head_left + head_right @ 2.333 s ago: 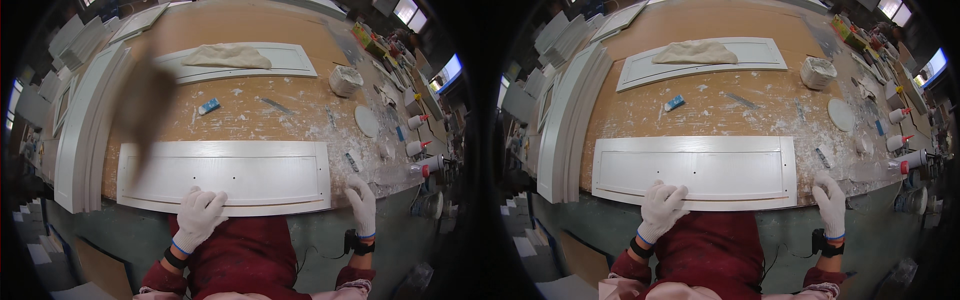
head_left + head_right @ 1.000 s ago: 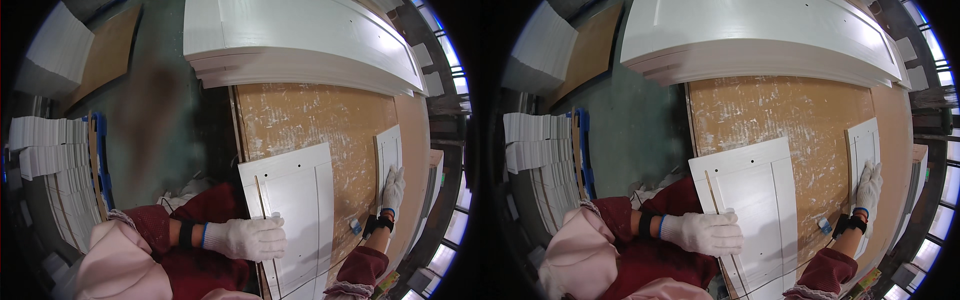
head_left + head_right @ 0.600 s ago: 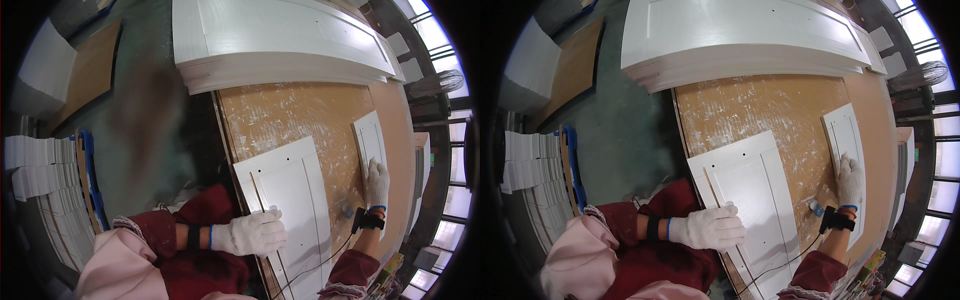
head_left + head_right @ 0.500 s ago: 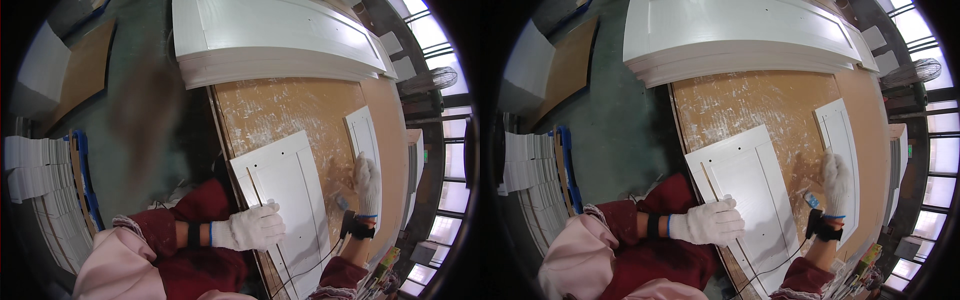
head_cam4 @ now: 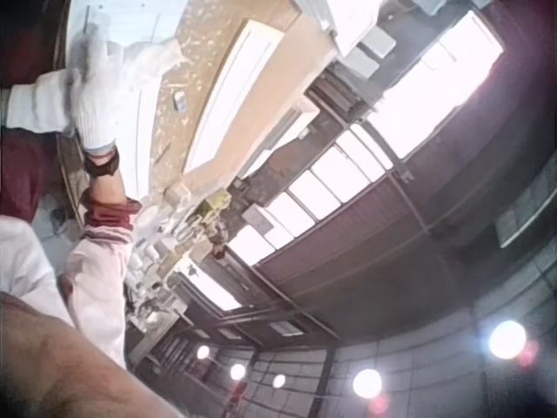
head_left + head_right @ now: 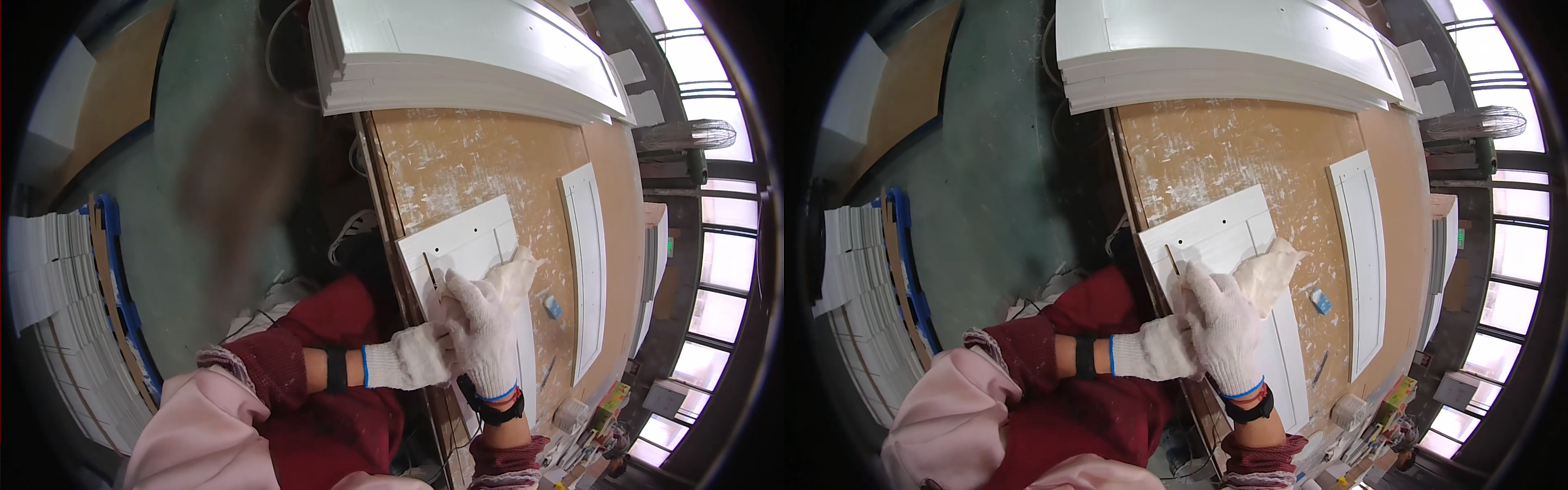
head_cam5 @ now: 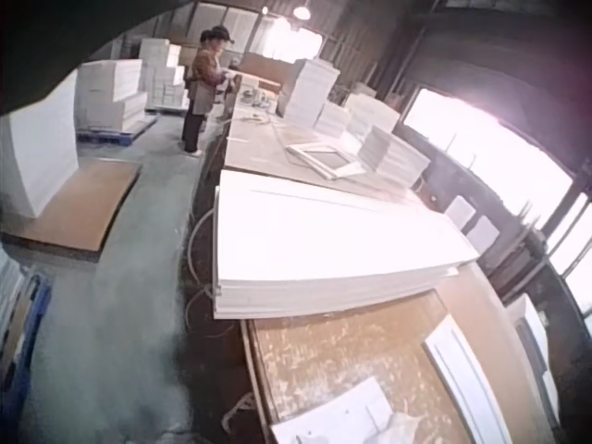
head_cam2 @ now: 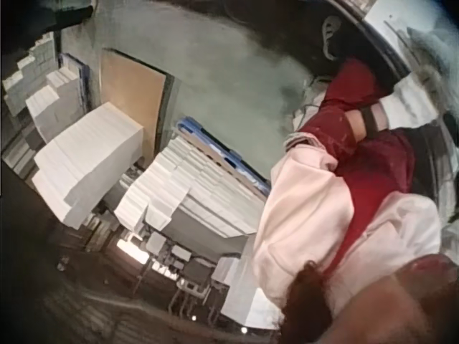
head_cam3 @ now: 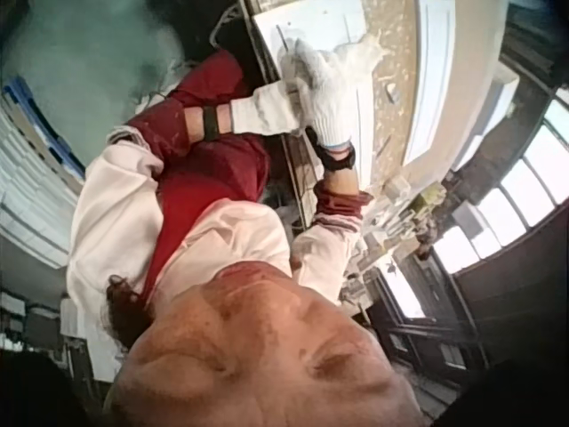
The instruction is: Repairing and cleaning blemishes on white furniture panels using a marker and a cloth.
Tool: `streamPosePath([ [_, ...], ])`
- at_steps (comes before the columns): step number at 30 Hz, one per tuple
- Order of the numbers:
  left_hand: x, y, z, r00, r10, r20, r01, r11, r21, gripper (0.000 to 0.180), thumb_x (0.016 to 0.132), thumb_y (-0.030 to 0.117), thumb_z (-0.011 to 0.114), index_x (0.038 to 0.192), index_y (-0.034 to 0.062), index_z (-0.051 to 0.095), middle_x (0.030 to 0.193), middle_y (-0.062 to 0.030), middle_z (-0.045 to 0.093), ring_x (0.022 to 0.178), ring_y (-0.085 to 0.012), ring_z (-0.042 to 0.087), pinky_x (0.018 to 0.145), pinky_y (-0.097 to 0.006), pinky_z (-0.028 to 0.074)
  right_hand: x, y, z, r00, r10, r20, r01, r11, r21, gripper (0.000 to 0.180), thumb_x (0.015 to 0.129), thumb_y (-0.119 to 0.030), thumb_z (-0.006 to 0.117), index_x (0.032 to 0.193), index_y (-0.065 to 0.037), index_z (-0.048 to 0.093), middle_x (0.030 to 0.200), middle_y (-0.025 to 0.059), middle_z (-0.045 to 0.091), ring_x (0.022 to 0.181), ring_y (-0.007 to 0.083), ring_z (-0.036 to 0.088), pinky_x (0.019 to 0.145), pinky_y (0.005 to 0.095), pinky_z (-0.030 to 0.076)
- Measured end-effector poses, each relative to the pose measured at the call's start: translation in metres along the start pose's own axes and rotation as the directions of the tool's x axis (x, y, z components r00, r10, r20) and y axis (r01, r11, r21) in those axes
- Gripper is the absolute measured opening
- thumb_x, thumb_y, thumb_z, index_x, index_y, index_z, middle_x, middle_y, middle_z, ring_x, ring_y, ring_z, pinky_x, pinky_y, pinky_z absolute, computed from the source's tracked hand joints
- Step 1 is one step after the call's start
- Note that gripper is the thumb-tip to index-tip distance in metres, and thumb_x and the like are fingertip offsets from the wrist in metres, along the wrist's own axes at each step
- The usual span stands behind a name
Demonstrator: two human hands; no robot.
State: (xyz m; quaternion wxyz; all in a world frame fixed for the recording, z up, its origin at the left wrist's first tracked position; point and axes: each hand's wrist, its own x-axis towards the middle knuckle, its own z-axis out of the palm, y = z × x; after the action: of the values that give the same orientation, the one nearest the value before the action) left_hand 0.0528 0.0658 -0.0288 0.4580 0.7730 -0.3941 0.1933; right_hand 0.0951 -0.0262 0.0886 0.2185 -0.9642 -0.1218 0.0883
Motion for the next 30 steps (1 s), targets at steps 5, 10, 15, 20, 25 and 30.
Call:
streamPosePath([
  [5, -0.001, 0.001, 0.003, 0.999, -0.018, -0.050, 0.014, 0.997, -0.080, 0.029, 0.075, 0.022, 0.067, 0.099, 0.0065, 0.071, 0.092, -0.0085, 0.067, 0.081, -0.0284, 0.068, 0.063, -0.039, 0.058, 0.015, -0.006, -0.003, 0.997, 0.071, 0.007, -0.071, 0.997, 0.030, 0.031, 0.088, -0.007, 0.067, 0.119, -0.010, 0.066, 0.090, 0.0142, 0.065, 0.082, 0.0326, 0.064, 0.073, 0.0396, 0.051],
  [10, -0.014, 0.002, 0.012, 0.999, -0.044, 0.005, 0.044, 0.996, -0.078, 0.032, 0.079, 0.021, 0.064, 0.107, 0.0069, 0.069, 0.102, -0.0090, 0.068, 0.100, -0.0278, 0.066, 0.089, -0.041, 0.055, 0.026, -0.014, 0.007, 0.997, 0.077, -0.005, -0.077, 0.997, -0.015, 0.028, 0.090, -0.008, 0.066, 0.117, -0.010, 0.067, 0.089, 0.0147, 0.065, 0.081, 0.0323, 0.065, 0.071, 0.0390, 0.051],
  [15, -0.020, 0.006, 0.021, 0.992, -0.112, 0.062, 0.123, 0.970, -0.212, 0.035, 0.087, 0.022, 0.059, 0.119, 0.0060, 0.064, 0.116, -0.0121, 0.066, 0.107, -0.0275, 0.065, 0.095, -0.039, 0.053, 0.024, -0.011, 0.013, 0.996, 0.089, 0.005, -0.088, 0.992, -0.085, 0.030, 0.089, -0.009, 0.066, 0.119, -0.012, 0.066, 0.094, 0.0140, 0.066, 0.085, 0.0334, 0.065, 0.072, 0.0405, 0.052],
  [20, -0.027, 0.014, 0.031, 0.935, -0.289, 0.203, 0.353, 0.717, -0.601, 0.032, 0.093, 0.017, 0.054, 0.122, 0.0044, 0.057, 0.114, -0.0135, 0.063, 0.112, -0.0303, 0.060, 0.097, -0.037, 0.052, 0.025, -0.012, 0.019, 0.999, 0.018, 0.033, -0.007, 0.955, -0.297, 0.034, 0.088, -0.014, 0.063, 0.122, -0.013, 0.063, 0.095, 0.0129, 0.065, 0.084, 0.0338, 0.066, 0.070, 0.0428, 0.052],
  [25, -0.030, 0.013, 0.027, 0.948, -0.239, 0.208, 0.308, 0.854, -0.421, 0.039, 0.092, 0.017, 0.054, 0.128, 0.0047, 0.055, 0.118, -0.0152, 0.063, 0.111, -0.0303, 0.063, 0.098, -0.036, 0.051, 0.041, -0.029, 0.017, 0.989, 0.104, 0.107, -0.055, 0.921, -0.385, 0.030, 0.087, -0.018, 0.062, 0.116, -0.012, 0.064, 0.088, 0.0133, 0.063, 0.080, 0.0339, 0.065, 0.068, 0.0452, 0.051],
  [30, 0.001, 0.002, -0.013, 0.749, -0.286, 0.597, 0.654, 0.458, -0.602, 0.046, 0.096, 0.028, 0.055, 0.138, 0.0079, 0.051, 0.138, -0.0159, 0.056, 0.129, -0.0303, 0.053, 0.110, -0.036, 0.043, 0.045, -0.032, 0.024, 0.980, 0.198, 0.013, -0.183, 0.926, -0.331, 0.024, 0.088, -0.017, 0.061, 0.111, -0.011, 0.066, 0.090, 0.0160, 0.064, 0.081, 0.0353, 0.065, 0.069, 0.0458, 0.051],
])
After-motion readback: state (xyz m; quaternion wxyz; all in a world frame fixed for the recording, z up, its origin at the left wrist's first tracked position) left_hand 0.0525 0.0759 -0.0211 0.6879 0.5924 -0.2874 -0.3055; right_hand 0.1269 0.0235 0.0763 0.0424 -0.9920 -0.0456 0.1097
